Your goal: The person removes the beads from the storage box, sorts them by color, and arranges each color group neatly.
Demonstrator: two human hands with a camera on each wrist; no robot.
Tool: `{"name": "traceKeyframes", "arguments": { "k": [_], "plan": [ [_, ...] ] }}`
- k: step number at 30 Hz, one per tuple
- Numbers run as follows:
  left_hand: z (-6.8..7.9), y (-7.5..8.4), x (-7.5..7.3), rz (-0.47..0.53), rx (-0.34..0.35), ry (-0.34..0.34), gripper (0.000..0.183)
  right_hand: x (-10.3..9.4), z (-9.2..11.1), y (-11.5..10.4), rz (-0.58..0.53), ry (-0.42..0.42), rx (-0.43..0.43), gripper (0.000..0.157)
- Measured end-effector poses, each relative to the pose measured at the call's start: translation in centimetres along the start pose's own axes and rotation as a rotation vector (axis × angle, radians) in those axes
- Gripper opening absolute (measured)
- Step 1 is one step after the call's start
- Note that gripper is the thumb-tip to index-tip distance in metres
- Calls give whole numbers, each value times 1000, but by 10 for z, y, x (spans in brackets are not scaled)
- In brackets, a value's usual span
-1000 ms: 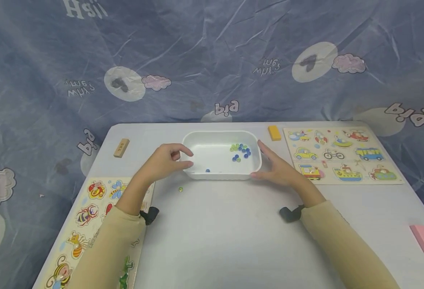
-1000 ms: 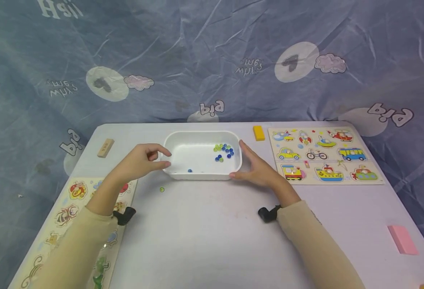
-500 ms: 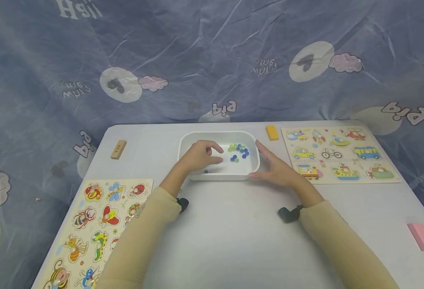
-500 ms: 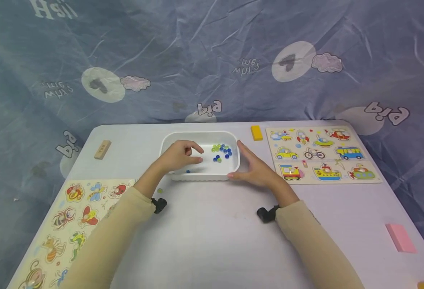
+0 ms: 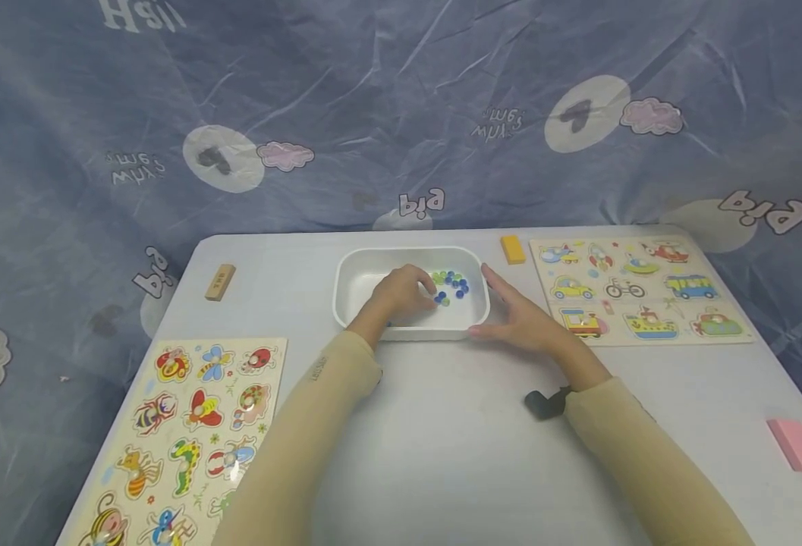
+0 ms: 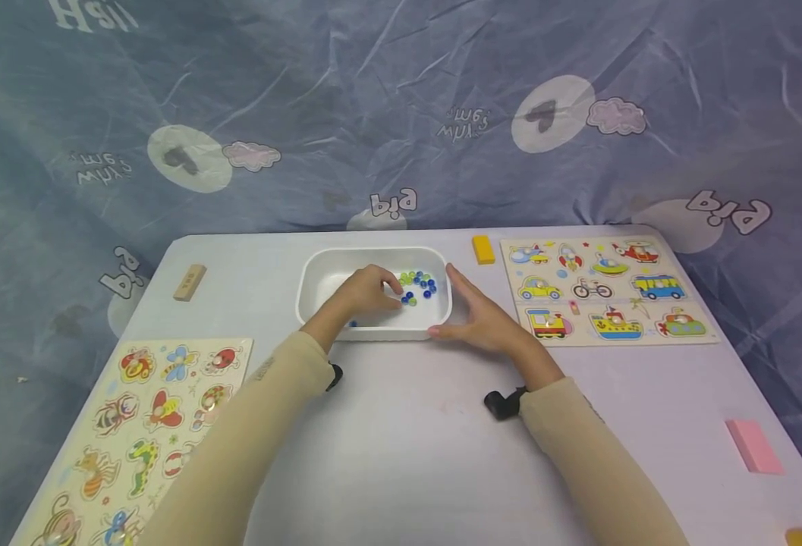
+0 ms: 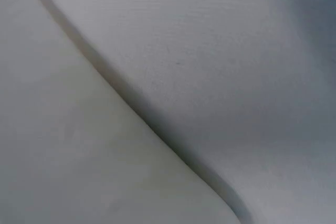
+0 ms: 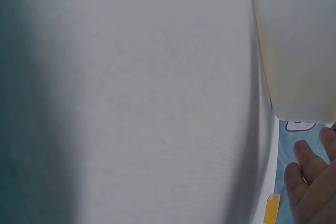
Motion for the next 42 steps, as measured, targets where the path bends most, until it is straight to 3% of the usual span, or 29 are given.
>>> {"name": "traceKeyframes", "arguments": {
  "k": [4, 12, 24, 34, 42],
  "plan": [
    [-2, 4, 1, -23, -28, 1, 27, -1, -2, 4, 2, 7, 9, 105],
    [-4, 9, 4, -45, -74, -1, 25, 2, -17, 39, 16, 22, -12, 110],
    [-14, 8, 9, -70, -97, 15, 18, 2, -17, 41, 13, 18, -12, 111],
    [-10, 10, 7, -59, -90, 15, 14, 2, -17, 40, 11, 23, -6, 111],
    [5, 21, -8, -11, 7, 44, 17, 2, -17, 40, 25, 25, -10, 112]
  ]
}}
Point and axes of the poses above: each hand's wrist, its own z-axis away from the middle knuckle, its own x-axis out of the palm, y = z × x, the point moved 4 cm from there along -z, towards the middle knuckle, and after that the axes turned 15 degrees about -y, right-handed, at the moved point
